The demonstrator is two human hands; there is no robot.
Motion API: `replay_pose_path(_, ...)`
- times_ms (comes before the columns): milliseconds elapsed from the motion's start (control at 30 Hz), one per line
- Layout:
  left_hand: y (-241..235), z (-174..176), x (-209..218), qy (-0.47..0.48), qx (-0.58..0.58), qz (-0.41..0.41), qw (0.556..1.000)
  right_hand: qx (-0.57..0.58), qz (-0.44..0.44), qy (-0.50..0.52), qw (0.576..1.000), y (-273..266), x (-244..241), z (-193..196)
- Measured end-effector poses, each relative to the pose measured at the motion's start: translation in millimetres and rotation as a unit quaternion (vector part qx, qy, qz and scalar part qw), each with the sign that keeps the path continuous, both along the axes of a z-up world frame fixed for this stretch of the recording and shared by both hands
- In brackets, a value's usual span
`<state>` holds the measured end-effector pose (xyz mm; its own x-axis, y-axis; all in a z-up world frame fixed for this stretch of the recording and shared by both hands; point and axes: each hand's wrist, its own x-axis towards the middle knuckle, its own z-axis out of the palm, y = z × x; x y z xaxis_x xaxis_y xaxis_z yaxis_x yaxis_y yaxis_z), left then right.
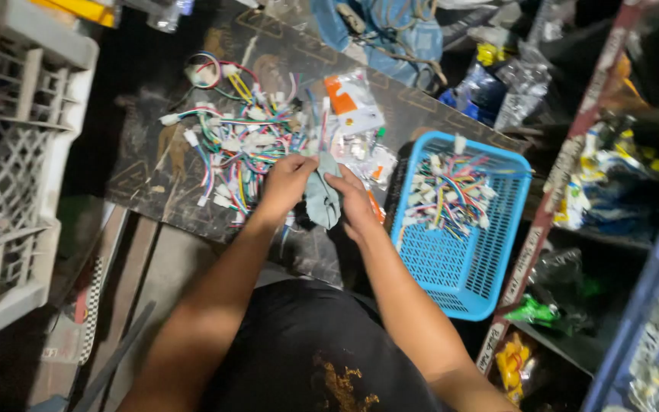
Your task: The person wipes individual wire harnesses with a cloth, handling them one at a time from a pile on the table and placing them into a blue basket. The person repeatedly picks up a harness, wipes it, and deposits it into the basket.
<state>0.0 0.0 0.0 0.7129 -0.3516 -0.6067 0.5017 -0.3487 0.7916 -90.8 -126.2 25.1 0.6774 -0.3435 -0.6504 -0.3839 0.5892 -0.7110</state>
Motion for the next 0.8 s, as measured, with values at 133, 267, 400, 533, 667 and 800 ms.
replay_pose_path(133,-2.9,32.0,-7.0,-0.102,0.027,-0.034,0.994,-0.027,0.047,-0.060,0.997,-5.6,-8.6,35.2)
replay_pose_path(267,-14.9,67.3,-23.8,-0.154,-0.089,0.044,0.983,-0.056,0.047,-0.095,0.993,-26.9,-35.8,56.5)
replay_pose_path(400,-26.4,106.3,-45.2,-0.165,-0.179,0.068,0.968,0.003,-0.111,-0.203,0.973,-49.8,-57.6,93.4)
replay_pose_path(533,-38.4,138.4,-75.5,-0.199,-0.173,0.029,0.964,-0.005,-0.104,-0.298,0.949,-60.5,-74.5,136.0)
replay_pose_path(667,-54.8,146.8,-106.6,-0.218,-0.152,-0.042,0.963,-0.010,-0.097,-0.285,0.954,-69.7,-87.3,113.2)
replay_pose_path(800,-54.2,137.2,-127.5,-0.239,-0.138,-0.047,0.960,-0.079,-0.059,-0.239,0.966,-72.6,-89.1,128.4)
